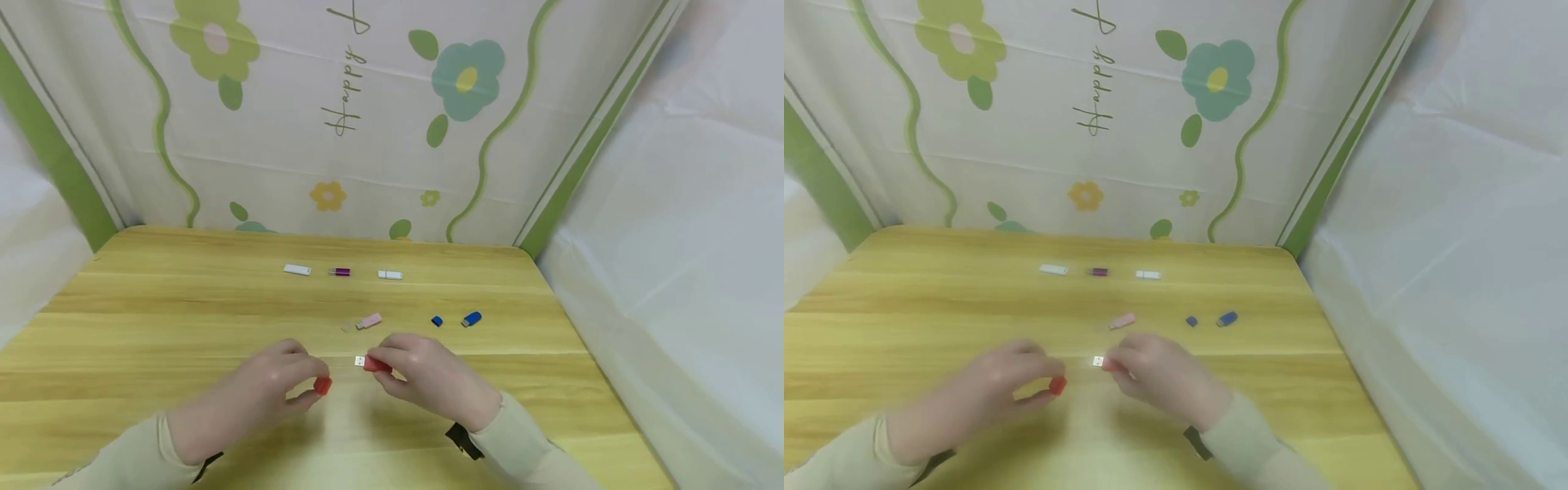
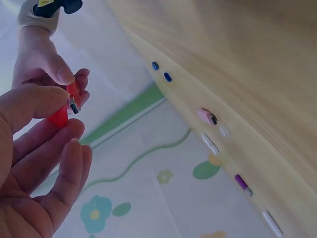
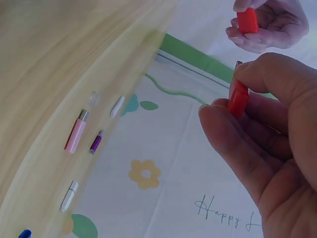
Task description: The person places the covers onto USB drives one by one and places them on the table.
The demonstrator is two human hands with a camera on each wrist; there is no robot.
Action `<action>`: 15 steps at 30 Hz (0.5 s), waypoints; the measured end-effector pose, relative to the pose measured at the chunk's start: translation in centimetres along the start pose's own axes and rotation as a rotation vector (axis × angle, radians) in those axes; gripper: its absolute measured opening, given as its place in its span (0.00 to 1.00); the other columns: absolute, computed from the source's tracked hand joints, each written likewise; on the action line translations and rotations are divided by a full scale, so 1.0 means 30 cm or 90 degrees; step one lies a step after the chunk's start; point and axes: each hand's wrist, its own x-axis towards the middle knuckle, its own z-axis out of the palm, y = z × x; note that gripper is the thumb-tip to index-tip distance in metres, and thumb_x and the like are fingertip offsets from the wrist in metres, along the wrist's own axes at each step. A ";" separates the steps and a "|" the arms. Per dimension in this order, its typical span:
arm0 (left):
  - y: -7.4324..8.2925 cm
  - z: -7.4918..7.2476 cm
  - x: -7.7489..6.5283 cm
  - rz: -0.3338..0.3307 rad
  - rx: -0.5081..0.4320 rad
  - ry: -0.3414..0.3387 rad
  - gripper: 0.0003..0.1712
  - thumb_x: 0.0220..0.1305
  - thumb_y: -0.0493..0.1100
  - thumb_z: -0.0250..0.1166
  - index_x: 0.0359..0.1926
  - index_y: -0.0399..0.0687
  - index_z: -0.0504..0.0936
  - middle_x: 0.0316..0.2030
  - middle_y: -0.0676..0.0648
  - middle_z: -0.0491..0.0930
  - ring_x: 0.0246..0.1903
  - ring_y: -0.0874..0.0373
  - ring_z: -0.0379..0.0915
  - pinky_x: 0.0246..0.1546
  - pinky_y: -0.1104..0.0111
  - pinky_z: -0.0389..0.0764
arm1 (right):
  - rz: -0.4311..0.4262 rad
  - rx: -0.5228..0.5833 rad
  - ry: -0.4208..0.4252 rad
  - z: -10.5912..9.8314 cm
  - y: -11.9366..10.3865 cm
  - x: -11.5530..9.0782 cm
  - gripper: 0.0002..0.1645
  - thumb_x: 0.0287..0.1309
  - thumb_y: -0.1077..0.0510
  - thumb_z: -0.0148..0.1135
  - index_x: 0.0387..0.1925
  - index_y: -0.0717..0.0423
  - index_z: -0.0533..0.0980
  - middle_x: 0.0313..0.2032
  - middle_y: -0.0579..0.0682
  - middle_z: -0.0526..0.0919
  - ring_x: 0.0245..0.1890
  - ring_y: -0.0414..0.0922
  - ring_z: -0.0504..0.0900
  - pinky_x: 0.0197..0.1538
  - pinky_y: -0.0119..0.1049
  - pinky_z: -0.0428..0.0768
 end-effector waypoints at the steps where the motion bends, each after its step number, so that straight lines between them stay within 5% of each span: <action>1: 0.007 0.003 -0.001 -0.004 0.000 -0.002 0.26 0.33 0.31 0.82 0.35 0.53 0.82 0.31 0.61 0.79 0.31 0.63 0.71 0.31 0.82 0.75 | -0.002 0.003 0.002 -0.001 -0.002 -0.008 0.08 0.56 0.62 0.72 0.39 0.57 0.84 0.34 0.43 0.84 0.31 0.33 0.78 0.39 0.15 0.74; 15: 0.057 0.046 0.014 -0.006 -0.018 -0.026 0.23 0.38 0.34 0.81 0.34 0.54 0.80 0.31 0.62 0.78 0.31 0.67 0.70 0.33 0.84 0.71 | 0.005 -0.009 0.029 0.001 -0.016 -0.099 0.11 0.52 0.62 0.75 0.39 0.55 0.85 0.35 0.42 0.84 0.32 0.34 0.80 0.39 0.17 0.76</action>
